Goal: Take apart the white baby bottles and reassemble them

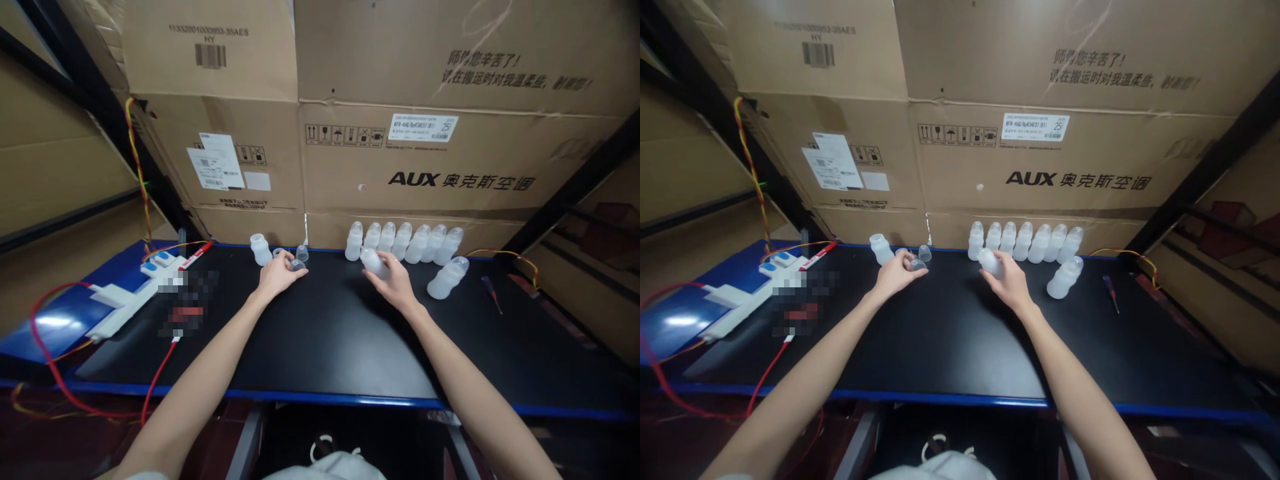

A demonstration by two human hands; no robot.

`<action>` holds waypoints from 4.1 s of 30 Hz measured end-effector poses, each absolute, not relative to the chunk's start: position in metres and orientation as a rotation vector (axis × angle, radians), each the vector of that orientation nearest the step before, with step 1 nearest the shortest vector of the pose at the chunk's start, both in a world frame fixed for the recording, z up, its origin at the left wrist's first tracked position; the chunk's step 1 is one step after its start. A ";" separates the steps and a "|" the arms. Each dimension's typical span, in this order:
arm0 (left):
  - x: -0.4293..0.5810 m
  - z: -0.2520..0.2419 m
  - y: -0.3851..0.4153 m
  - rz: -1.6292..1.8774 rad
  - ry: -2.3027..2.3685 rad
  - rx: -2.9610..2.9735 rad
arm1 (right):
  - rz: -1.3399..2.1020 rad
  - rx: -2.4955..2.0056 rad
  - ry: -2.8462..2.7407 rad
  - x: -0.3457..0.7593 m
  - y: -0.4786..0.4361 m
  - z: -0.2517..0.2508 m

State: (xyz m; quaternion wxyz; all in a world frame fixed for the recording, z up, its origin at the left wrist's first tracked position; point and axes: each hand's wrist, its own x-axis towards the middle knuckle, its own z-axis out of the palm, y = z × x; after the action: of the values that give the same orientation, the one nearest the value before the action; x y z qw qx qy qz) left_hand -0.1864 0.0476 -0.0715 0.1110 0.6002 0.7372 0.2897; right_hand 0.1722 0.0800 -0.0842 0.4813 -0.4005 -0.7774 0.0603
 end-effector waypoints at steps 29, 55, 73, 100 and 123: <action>-0.123 -0.076 0.015 0.940 1.274 2.840 | 0.167 -0.735 -2.415 0.136 0.053 -0.087; -0.217 -0.061 0.043 0.517 2.185 2.160 | 0.119 -1.026 -2.093 0.146 0.064 -0.092; -0.183 -0.052 0.023 0.974 1.713 2.542 | 0.189 -0.842 -2.168 0.140 0.053 -0.088; -0.075 -0.046 -0.010 0.690 0.899 0.498 | -0.541 -0.599 -2.006 0.118 0.059 -0.118; -0.154 -0.048 0.019 1.202 1.778 1.911 | -0.449 -1.032 -1.757 0.173 0.090 -0.089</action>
State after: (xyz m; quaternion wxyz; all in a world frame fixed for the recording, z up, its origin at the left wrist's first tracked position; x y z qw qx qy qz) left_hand -0.1545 0.0187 -0.0477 0.1334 0.6591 0.6133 0.4144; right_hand 0.1734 0.0902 -0.0893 0.5033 -0.4273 -0.7276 -0.1861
